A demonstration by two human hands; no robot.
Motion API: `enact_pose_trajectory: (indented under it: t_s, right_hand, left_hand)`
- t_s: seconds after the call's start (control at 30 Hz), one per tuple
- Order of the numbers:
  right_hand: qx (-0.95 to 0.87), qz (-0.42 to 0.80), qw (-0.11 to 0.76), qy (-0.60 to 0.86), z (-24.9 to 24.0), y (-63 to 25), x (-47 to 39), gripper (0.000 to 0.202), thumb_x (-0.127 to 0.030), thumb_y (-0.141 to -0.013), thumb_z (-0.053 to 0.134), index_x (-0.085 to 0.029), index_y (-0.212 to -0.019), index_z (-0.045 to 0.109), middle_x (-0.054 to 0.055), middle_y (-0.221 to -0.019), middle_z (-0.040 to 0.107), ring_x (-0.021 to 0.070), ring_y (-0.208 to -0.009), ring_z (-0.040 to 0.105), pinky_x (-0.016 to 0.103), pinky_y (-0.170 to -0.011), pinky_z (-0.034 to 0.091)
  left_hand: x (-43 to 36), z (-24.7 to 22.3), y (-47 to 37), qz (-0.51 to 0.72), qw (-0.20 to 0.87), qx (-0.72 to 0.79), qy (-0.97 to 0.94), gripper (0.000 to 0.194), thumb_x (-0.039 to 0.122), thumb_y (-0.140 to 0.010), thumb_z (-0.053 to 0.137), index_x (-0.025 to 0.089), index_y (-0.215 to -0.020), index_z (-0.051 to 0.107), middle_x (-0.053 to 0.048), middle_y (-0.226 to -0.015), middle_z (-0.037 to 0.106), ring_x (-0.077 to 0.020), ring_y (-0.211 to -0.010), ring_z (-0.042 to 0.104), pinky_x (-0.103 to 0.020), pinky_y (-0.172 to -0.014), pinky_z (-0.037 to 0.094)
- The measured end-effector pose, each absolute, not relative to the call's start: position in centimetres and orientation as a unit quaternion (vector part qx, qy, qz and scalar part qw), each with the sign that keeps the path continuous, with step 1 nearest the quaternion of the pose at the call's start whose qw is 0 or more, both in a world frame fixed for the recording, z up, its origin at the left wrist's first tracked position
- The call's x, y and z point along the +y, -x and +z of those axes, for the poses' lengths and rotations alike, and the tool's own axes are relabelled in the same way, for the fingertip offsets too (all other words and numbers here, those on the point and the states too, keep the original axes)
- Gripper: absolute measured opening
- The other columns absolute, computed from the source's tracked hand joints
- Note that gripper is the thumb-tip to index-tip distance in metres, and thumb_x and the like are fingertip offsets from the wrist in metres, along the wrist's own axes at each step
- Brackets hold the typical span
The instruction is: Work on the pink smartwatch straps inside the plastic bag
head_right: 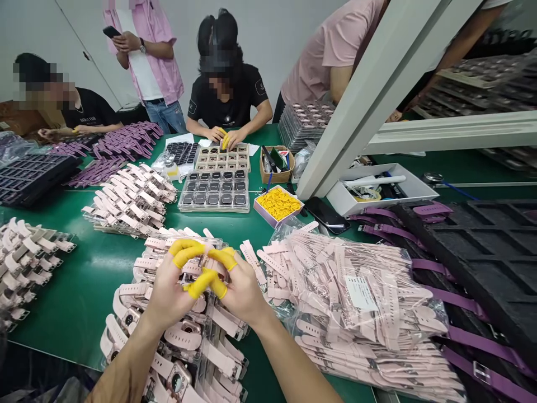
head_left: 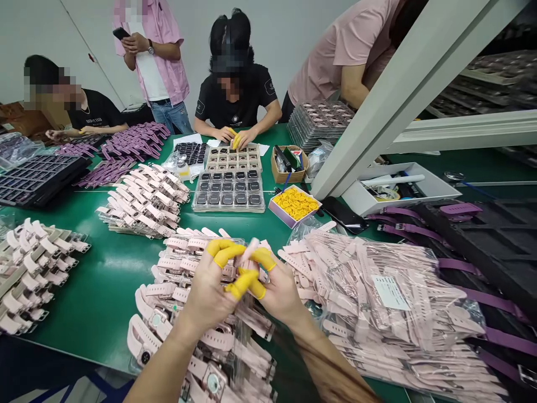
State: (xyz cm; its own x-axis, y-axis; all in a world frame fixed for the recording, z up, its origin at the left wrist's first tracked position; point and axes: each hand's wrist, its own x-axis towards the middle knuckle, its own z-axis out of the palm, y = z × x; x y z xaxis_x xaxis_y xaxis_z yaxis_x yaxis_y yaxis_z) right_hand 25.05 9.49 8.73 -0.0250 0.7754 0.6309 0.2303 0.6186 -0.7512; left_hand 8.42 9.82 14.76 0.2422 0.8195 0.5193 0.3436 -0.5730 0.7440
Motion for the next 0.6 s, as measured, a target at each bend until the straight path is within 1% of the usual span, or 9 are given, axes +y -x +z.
enact_pose_trajectory:
  t_s: [0.07, 0.1, 0.2, 0.27, 0.33, 0.4, 0.47, 0.53, 0.6]
  right_hand:
    - [-0.685, 0.199, 0.593, 0.374, 9.0, -24.7, 9.3, 0.027, -0.024, -0.101, 0.063, -0.027, -0.128, 0.063, 0.007, -0.103, 0.072, 0.0228, -0.088, 0.070, 0.037, -0.076, 0.064]
    - [-0.683, 0.192, 0.593, 0.381, 9.0, -24.4, 9.2, 0.028, -0.023, -0.101, 0.062, -0.027, -0.129, 0.062, 0.007, -0.102, 0.071, 0.0226, -0.087, 0.070, 0.037, -0.075, 0.063]
    - [-0.674, 0.179, 0.602, 0.389, 8.6, -23.5, 9.0, 0.032, -0.020, -0.101, 0.062, -0.027, -0.132, 0.060, 0.004, -0.090, 0.066, 0.0194, -0.073, 0.064, 0.033, -0.064, 0.059]
    - [-0.674, 0.175, 0.612, 0.374, 8.1, -23.0, 8.9, 0.035, -0.016, -0.100, 0.062, -0.027, -0.133, 0.059, 0.003, -0.091, 0.064, 0.0170, -0.068, 0.061, 0.030, -0.061, 0.058]
    - [-0.679, 0.163, 0.618, 0.361, 7.8, -22.7, 8.9, 0.036, -0.012, -0.099, 0.061, -0.027, -0.131, 0.060, 0.005, -0.097, 0.065, 0.0169, -0.073, 0.064, 0.030, -0.062, 0.059]
    - [-0.685, 0.142, 0.618, 0.358, 7.6, -22.4, 9.0, 0.035, -0.010, -0.098, 0.061, -0.027, -0.129, 0.062, 0.007, -0.100, 0.065, 0.0178, -0.078, 0.067, 0.030, -0.064, 0.060]
    - [-0.685, 0.125, 0.619, 0.363, 7.5, -22.3, 9.0, 0.033, -0.011, -0.098, 0.062, -0.027, -0.127, 0.064, 0.007, -0.098, 0.066, 0.0183, -0.078, 0.067, 0.031, -0.065, 0.061]
    - [-0.683, 0.121, 0.620, 0.368, 7.5, -22.2, 9.0, 0.032, -0.012, -0.098, 0.062, -0.027, -0.127, 0.064, 0.007, -0.097, 0.066, 0.0187, -0.078, 0.068, 0.031, -0.066, 0.062]
    - [-0.677, 0.119, 0.625, 0.371, 7.3, -22.1, 9.0, 0.033, -0.012, -0.098, 0.061, -0.027, -0.128, 0.064, 0.007, -0.097, 0.067, 0.0189, -0.080, 0.069, 0.032, -0.068, 0.063]
  left_hand:
    - [9.8, 14.4, -8.6, 0.506, 0.234, 0.400, -0.727, 0.022, 0.017, -0.095, 0.067, 0.025, -0.114, 0.072, -0.006, -0.103, 0.069, -0.0205, -0.098, 0.064, -0.032, -0.090, 0.051]
    - [9.8, 14.1, -8.6, 0.518, 0.241, 0.411, -0.710, 0.019, 0.017, -0.097, 0.064, 0.025, -0.111, 0.073, -0.005, -0.100, 0.070, -0.0200, -0.094, 0.065, -0.031, -0.088, 0.051]
    - [9.7, 13.2, -8.5, 0.534, 0.287, 0.445, -0.660, 0.015, 0.023, -0.101, 0.061, 0.023, -0.111, 0.072, -0.005, -0.098, 0.071, -0.0193, -0.090, 0.066, -0.030, -0.085, 0.051]
    - [9.7, 12.8, -8.5, 0.541, 0.318, 0.460, -0.628, 0.015, 0.029, -0.102, 0.061, 0.021, -0.109, 0.071, -0.005, -0.096, 0.072, -0.0182, -0.087, 0.067, -0.029, -0.084, 0.051]
    - [9.8, 12.8, -8.6, 0.552, 0.351, 0.471, -0.592, 0.017, 0.036, -0.100, 0.064, 0.020, -0.104, 0.070, -0.004, -0.091, 0.071, -0.0165, -0.081, 0.066, -0.027, -0.079, 0.052]
    - [10.0, 13.0, -8.8, 0.560, 0.400, 0.480, -0.544, 0.025, 0.044, -0.097, 0.068, 0.020, -0.099, 0.067, -0.001, -0.079, 0.068, -0.0143, -0.069, 0.063, -0.025, -0.068, 0.051]
    - [10.2, 13.2, -9.1, 0.564, 0.456, 0.487, -0.487, 0.033, 0.051, -0.093, 0.070, 0.020, -0.095, 0.061, 0.003, -0.065, 0.062, -0.0125, -0.056, 0.058, -0.023, -0.055, 0.048]
    - [10.4, 13.4, -9.4, 0.564, 0.504, 0.488, -0.436, 0.038, 0.055, -0.089, 0.074, 0.021, -0.091, 0.057, 0.006, -0.059, 0.059, -0.0118, -0.049, 0.055, -0.022, -0.048, 0.046]
    - [10.7, 13.4, -9.6, 0.566, 0.537, 0.483, -0.397, 0.040, 0.054, -0.084, 0.078, 0.021, -0.086, 0.056, 0.006, -0.058, 0.058, -0.0115, -0.047, 0.056, -0.021, -0.045, 0.045]
